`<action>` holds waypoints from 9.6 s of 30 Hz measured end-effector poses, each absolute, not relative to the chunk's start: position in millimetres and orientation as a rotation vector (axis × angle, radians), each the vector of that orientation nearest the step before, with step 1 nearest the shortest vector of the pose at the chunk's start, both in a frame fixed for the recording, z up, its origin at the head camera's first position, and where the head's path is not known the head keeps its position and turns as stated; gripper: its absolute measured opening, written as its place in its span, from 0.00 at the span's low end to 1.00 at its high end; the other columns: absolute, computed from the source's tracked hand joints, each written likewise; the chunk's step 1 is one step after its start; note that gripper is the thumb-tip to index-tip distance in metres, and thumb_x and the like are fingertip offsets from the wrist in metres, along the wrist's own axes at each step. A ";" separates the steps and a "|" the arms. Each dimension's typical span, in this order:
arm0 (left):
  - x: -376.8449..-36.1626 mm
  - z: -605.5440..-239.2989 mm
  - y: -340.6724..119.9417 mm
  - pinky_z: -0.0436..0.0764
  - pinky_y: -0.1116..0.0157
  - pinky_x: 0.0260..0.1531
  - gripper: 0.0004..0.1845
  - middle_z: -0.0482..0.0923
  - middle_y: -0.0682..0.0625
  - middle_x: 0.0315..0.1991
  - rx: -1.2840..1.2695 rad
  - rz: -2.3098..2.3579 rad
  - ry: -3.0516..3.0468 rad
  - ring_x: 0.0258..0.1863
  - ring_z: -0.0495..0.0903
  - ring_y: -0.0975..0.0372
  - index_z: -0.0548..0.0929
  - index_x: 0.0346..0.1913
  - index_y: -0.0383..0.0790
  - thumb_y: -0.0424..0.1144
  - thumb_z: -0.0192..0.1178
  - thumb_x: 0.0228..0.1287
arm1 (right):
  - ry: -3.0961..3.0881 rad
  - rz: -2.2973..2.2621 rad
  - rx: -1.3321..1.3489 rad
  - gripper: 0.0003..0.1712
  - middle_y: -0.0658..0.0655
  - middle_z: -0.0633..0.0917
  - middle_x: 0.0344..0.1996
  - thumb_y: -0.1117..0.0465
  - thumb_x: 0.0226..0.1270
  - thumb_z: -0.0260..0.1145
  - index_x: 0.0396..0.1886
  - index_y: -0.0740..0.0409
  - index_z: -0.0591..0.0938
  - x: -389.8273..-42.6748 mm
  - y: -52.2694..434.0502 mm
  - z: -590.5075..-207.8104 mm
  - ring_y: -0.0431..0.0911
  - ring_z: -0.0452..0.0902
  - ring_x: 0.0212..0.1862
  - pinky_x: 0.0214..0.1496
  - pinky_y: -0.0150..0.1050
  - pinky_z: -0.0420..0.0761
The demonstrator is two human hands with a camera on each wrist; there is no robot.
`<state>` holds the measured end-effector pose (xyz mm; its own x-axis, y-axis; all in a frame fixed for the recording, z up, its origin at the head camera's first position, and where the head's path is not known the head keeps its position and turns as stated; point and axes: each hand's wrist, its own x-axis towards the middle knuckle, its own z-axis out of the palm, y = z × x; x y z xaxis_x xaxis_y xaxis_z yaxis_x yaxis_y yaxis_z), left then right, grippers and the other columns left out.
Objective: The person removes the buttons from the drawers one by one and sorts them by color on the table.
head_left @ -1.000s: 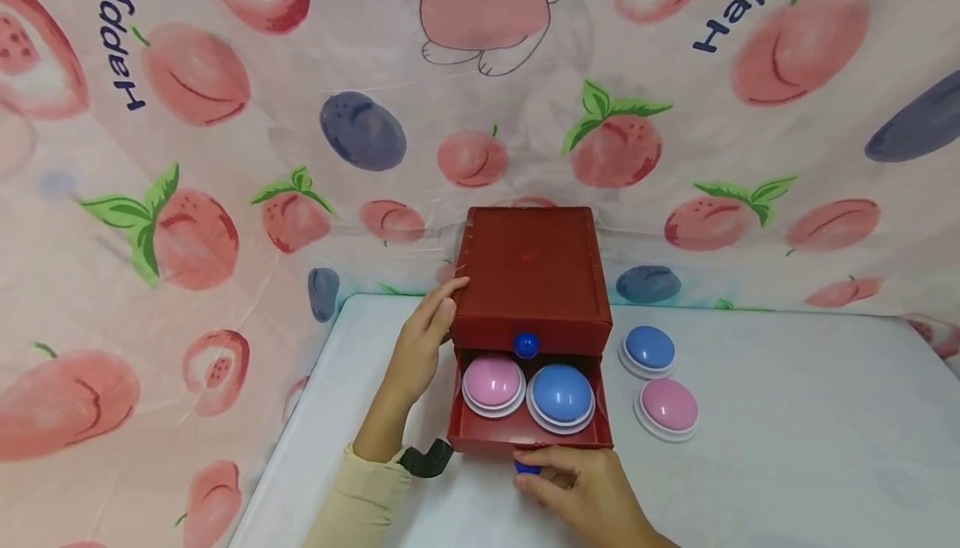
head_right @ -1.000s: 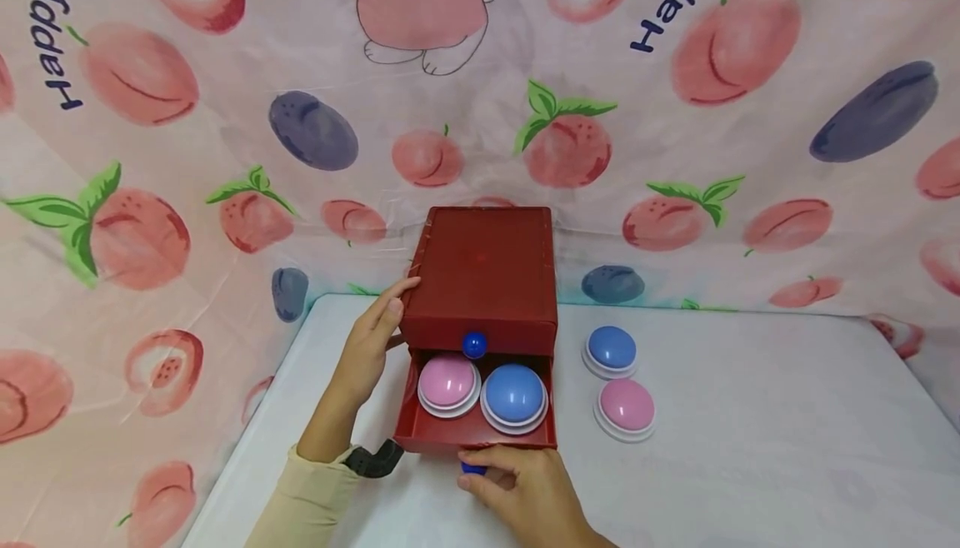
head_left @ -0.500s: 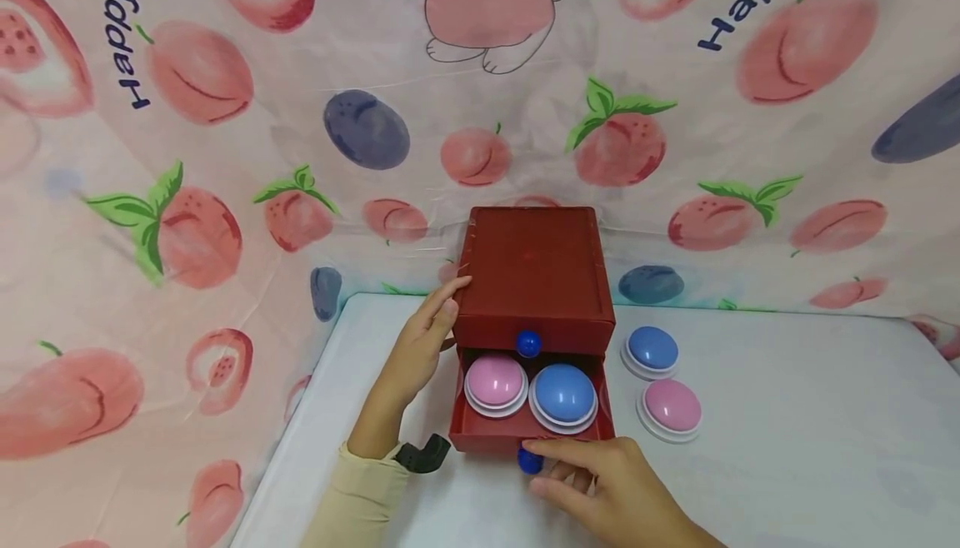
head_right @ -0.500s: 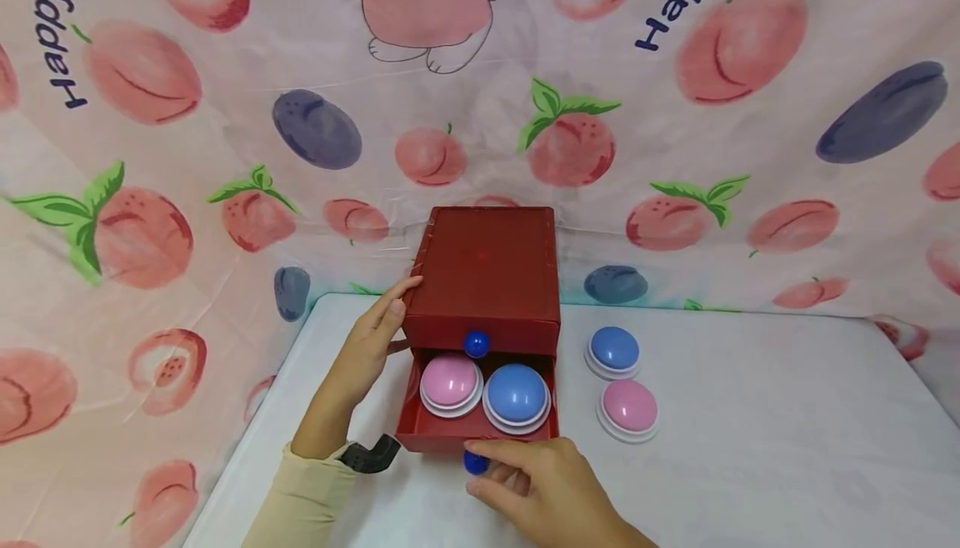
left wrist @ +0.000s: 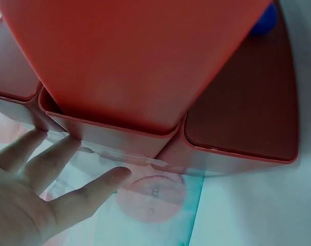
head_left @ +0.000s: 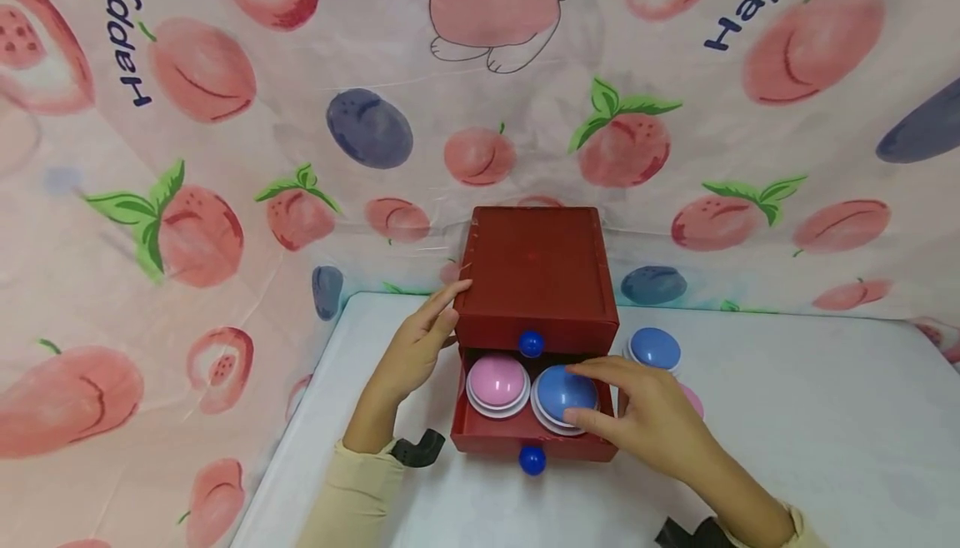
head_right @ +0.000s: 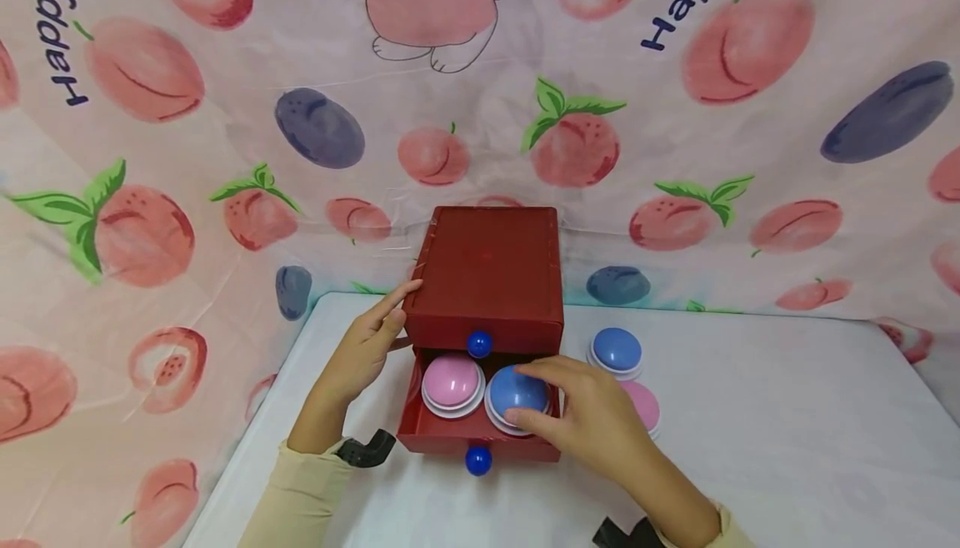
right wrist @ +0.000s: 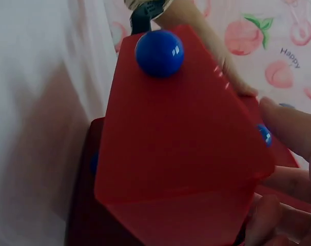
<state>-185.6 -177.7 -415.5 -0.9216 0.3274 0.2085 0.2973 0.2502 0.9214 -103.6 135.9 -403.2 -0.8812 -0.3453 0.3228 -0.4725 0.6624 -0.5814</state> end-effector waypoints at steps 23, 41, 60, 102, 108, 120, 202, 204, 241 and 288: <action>-183.3 -413.9 -176.2 0.80 0.48 0.62 0.23 0.62 0.57 0.77 0.594 1.785 2.500 0.69 0.75 0.52 0.68 0.75 0.66 0.52 0.47 0.81 | -2.974 0.861 0.662 0.47 0.54 0.85 0.59 0.39 0.43 0.85 0.65 0.48 0.82 -125.2 129.5 -422.9 0.54 0.81 0.61 0.57 0.56 0.85; -185.9 -414.5 -175.6 0.80 0.47 0.62 0.23 0.61 0.57 0.77 0.585 1.774 2.492 0.69 0.74 0.52 0.68 0.75 0.67 0.54 0.47 0.81 | -2.986 0.870 0.627 0.44 0.55 0.85 0.57 0.41 0.43 0.85 0.61 0.51 0.83 -125.3 127.5 -421.1 0.55 0.81 0.59 0.57 0.57 0.85; -184.3 -415.6 -175.5 0.79 0.47 0.63 0.23 0.61 0.57 0.77 0.599 1.777 2.482 0.70 0.73 0.52 0.67 0.75 0.69 0.53 0.47 0.81 | -2.904 0.998 0.525 0.46 0.53 0.86 0.57 0.31 0.41 0.82 0.61 0.45 0.83 -107.3 137.7 -386.5 0.54 0.81 0.57 0.46 0.55 0.88; -182.1 -415.2 -177.1 0.79 0.46 0.63 0.23 0.61 0.57 0.78 0.577 1.768 2.516 0.70 0.73 0.51 0.68 0.75 0.67 0.54 0.47 0.81 | -2.789 0.958 0.175 0.51 0.64 0.76 0.62 0.39 0.47 0.84 0.69 0.51 0.74 -103.3 231.4 -404.4 0.63 0.76 0.55 0.41 0.54 0.89; -182.5 -416.2 -177.4 0.79 0.46 0.63 0.24 0.62 0.57 0.77 0.589 1.763 2.512 0.70 0.73 0.51 0.67 0.75 0.68 0.54 0.47 0.81 | -2.778 0.954 0.096 0.51 0.67 0.75 0.62 0.42 0.48 0.84 0.70 0.55 0.74 -116.4 253.5 -422.1 0.67 0.74 0.56 0.37 0.25 0.78; -182.9 -416.7 -177.8 0.78 0.46 0.63 0.24 0.61 0.57 0.78 0.599 1.776 2.506 0.71 0.72 0.51 0.67 0.75 0.67 0.54 0.47 0.81 | -2.821 1.018 -0.075 0.54 0.74 0.67 0.70 0.38 0.56 0.78 0.77 0.57 0.67 -144.8 288.5 -462.5 0.74 0.66 0.63 0.52 0.65 0.83; -182.4 -415.6 -178.4 0.78 0.45 0.63 0.23 0.62 0.56 0.78 0.600 1.771 2.521 0.71 0.72 0.51 0.68 0.75 0.66 0.54 0.47 0.81 | -2.874 1.137 -0.143 0.55 0.77 0.55 0.77 0.37 0.66 0.70 0.82 0.54 0.56 -171.5 317.8 -500.9 0.79 0.54 0.71 0.58 0.81 0.64; -182.6 -415.2 -178.4 0.78 0.45 0.63 0.23 0.62 0.56 0.77 0.603 1.771 2.518 0.71 0.72 0.51 0.68 0.75 0.67 0.54 0.47 0.81 | -2.819 1.104 -0.117 0.52 0.77 0.57 0.76 0.40 0.66 0.71 0.81 0.55 0.59 -167.0 309.9 -496.0 0.78 0.55 0.71 0.58 0.81 0.65; -182.6 -414.4 -176.9 0.77 0.41 0.63 0.23 0.61 0.57 0.78 0.586 1.764 2.514 0.71 0.71 0.50 0.68 0.75 0.68 0.55 0.47 0.81 | -2.619 1.173 0.776 0.28 0.39 0.87 0.52 0.42 0.55 0.80 0.56 0.37 0.85 -99.1 114.8 -393.5 0.40 0.85 0.52 0.48 0.44 0.89; -181.1 -414.0 -177.2 0.77 0.43 0.63 0.23 0.60 0.56 0.79 0.563 1.752 2.529 0.72 0.70 0.49 0.68 0.75 0.68 0.54 0.47 0.81 | -3.070 1.044 0.993 0.45 0.53 0.79 0.67 0.43 0.58 0.77 0.75 0.43 0.72 -145.9 61.0 -418.9 0.57 0.75 0.68 0.67 0.63 0.75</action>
<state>-181.1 -177.2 -414.0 -0.9351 0.2991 0.1900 0.2830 0.3077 0.9084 -145.9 61.0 -418.9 -0.8001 -0.5980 -0.0461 -0.4460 0.6446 -0.6209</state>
